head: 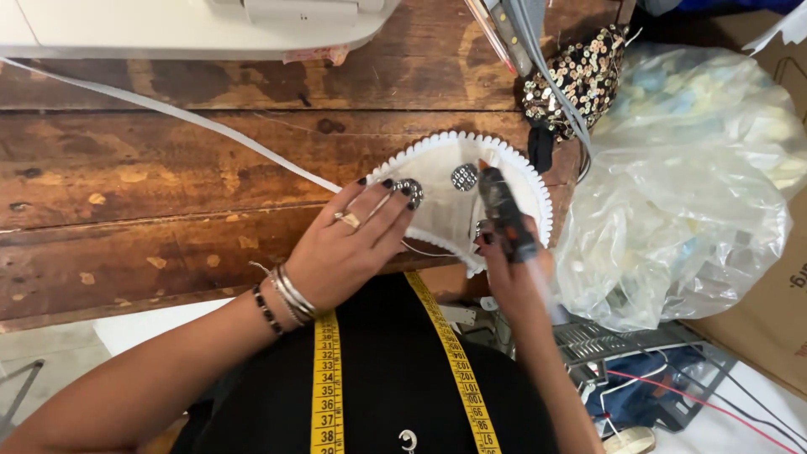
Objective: Decorating a fabric piece by gluing small circular ornaments onto it using a hot glue gun
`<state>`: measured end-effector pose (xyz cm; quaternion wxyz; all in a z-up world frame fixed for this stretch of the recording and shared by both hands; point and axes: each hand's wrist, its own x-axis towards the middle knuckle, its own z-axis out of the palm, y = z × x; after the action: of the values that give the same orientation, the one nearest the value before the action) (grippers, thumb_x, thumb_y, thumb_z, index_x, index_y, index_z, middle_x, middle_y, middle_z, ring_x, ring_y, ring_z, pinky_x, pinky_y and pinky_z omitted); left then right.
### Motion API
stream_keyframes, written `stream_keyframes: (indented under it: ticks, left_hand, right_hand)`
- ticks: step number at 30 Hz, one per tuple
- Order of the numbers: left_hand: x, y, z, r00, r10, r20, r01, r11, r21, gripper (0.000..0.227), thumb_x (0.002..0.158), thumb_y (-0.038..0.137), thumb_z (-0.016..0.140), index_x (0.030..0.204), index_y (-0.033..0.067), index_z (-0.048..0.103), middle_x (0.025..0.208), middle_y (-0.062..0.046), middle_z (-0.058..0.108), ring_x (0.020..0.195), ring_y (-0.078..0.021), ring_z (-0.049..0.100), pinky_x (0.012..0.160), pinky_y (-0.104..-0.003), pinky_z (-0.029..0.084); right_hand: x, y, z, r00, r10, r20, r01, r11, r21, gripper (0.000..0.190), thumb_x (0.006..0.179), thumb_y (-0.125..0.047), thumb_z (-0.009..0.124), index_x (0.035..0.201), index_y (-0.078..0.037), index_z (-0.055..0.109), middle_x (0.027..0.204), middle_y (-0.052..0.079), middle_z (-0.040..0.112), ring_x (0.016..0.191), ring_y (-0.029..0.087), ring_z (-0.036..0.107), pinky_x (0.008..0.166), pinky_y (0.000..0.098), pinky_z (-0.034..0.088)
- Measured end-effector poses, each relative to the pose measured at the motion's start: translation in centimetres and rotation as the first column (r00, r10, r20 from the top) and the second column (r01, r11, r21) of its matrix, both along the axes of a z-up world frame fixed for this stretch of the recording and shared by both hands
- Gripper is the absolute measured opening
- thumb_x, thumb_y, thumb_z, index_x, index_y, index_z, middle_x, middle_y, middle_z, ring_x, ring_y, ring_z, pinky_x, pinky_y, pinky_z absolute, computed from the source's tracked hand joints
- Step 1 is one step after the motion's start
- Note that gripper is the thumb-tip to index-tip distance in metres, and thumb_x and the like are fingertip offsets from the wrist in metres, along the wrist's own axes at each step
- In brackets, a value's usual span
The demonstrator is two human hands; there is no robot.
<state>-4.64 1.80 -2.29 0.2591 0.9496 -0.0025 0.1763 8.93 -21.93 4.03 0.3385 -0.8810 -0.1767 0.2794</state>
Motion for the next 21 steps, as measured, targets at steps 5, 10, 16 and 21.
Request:
stream_keyframes:
  ticks: [5, 10, 16, 21]
  left_hand:
    - [-1.6, 2.3, -0.3, 1.000, -0.004, 0.002, 0.004, 0.999, -0.036, 0.031, 0.104, 0.032, 0.063, 0.123, 0.0092, 0.071, 0.128, -0.010, 0.067, 0.122, -0.0289, 0.063, 0.111, -0.048, 0.048]
    - [-2.4, 3.7, -0.7, 0.998, -0.036, -0.053, 0.035, 0.999, -0.032, 0.034, 0.104, 0.034, 0.061, 0.128, 0.0111, 0.069, 0.132, -0.009, 0.066, 0.125, -0.0279, 0.062, 0.112, -0.046, 0.046]
    - [-2.9, 3.4, -2.3, 0.998, -0.042, -0.038, 0.040, 0.997, -0.059, 0.037, 0.103, 0.038, 0.061, 0.130, 0.0141, 0.069, 0.137, -0.007, 0.066, 0.130, -0.0261, 0.061, 0.115, -0.045, 0.045]
    - [-3.0, 3.3, -2.8, 0.999, -0.038, -0.024, 0.036, 0.997, -0.065, 0.035, 0.102, 0.036, 0.064, 0.129, 0.0146, 0.070, 0.137, -0.007, 0.067, 0.129, -0.0262, 0.062, 0.113, -0.044, 0.047]
  right_hand:
    - [-2.1, 1.6, -2.4, 0.910, 0.123, 0.396, 0.066, 0.899, -0.432, 0.047, 0.085, -0.026, 0.081, 0.124, -0.011, 0.059, 0.086, 0.022, 0.070, 0.079, 0.045, 0.072, 0.073, 0.0533, 0.057]
    - [-1.2, 1.1, -2.6, 0.926, 0.130, 0.354, 0.010, 0.929, -0.369, 0.050, 0.089, -0.023, 0.074, 0.129, -0.001, 0.055, 0.092, 0.024, 0.068, 0.084, 0.049, 0.069, 0.078, 0.0548, 0.057]
    - [-1.4, 0.4, -3.1, 0.913, 0.129, 0.386, 0.070, 0.884, -0.462, 0.048, 0.092, -0.035, 0.072, 0.128, -0.009, 0.056, 0.093, 0.016, 0.069, 0.086, 0.041, 0.071, 0.079, 0.0503, 0.058]
    - [-1.1, 1.1, -2.5, 0.923, 0.120, 0.366, 0.076, 0.874, -0.479, 0.047, 0.091, -0.031, 0.072, 0.127, -0.008, 0.054, 0.091, 0.020, 0.068, 0.084, 0.046, 0.070, 0.078, 0.0565, 0.056]
